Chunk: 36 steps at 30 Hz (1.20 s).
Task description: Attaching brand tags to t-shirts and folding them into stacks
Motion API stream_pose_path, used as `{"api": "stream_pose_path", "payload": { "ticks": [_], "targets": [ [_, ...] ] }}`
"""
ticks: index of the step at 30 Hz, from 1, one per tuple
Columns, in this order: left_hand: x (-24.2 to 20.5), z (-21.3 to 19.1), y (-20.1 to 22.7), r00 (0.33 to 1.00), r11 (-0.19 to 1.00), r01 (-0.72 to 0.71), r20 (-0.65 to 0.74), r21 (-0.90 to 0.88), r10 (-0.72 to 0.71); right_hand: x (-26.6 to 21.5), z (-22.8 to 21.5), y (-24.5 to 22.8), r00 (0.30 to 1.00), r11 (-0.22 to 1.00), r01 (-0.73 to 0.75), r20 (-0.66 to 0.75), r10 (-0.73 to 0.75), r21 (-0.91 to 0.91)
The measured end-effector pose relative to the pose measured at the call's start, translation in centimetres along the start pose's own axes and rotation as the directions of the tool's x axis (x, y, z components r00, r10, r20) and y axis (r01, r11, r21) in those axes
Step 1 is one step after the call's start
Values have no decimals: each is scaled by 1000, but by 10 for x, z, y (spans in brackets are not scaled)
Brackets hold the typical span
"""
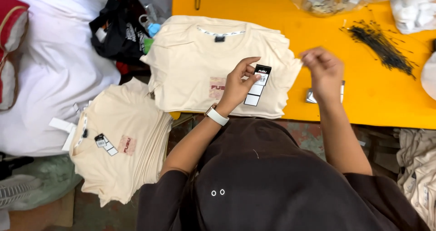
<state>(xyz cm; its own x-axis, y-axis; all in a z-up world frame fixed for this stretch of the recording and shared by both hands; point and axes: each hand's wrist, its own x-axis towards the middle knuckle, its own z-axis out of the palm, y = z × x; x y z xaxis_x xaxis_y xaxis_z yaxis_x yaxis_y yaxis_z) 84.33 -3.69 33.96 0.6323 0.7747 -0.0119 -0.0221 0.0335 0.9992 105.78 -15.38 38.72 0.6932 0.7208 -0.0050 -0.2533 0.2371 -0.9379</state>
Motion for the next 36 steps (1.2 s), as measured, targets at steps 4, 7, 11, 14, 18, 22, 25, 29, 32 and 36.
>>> {"api": "stream_pose_path", "payload": {
  "ticks": [4,7,11,14,18,22,25,29,32,36],
  "targets": [
    [-9,-33,30,992,991,-97,-69,96,104,-33,62,18,883,643,431,443,-156,-633],
    [-13,-54,38,978,974,-176,-89,145,190,-35,90,46,811,399,584,536,-237,-707],
    [-15,-75,31,947,919,-278,-80,280,311,-30,118,73,776,279,628,554,-301,-727],
    [-14,-87,41,927,867,-328,-48,374,372,-35,144,64,769,293,637,561,-306,-713],
    [-6,-100,37,899,795,-399,25,457,437,-32,150,85,788,317,612,529,-315,-724],
    [3,-108,32,889,770,-420,45,480,456,-30,156,97,819,362,569,467,-334,-739],
    [8,-113,31,895,783,-413,49,466,443,-29,164,100,832,393,548,433,-347,-738],
    [16,-121,26,872,750,-459,82,476,482,-24,170,107,831,392,546,420,-364,-740],
    [20,-125,26,851,695,-491,118,525,512,-24,171,115,842,406,528,396,-366,-746],
    [20,-129,7,827,598,-518,180,611,533,-21,169,133,872,474,484,356,-337,-736]
  ]
}}
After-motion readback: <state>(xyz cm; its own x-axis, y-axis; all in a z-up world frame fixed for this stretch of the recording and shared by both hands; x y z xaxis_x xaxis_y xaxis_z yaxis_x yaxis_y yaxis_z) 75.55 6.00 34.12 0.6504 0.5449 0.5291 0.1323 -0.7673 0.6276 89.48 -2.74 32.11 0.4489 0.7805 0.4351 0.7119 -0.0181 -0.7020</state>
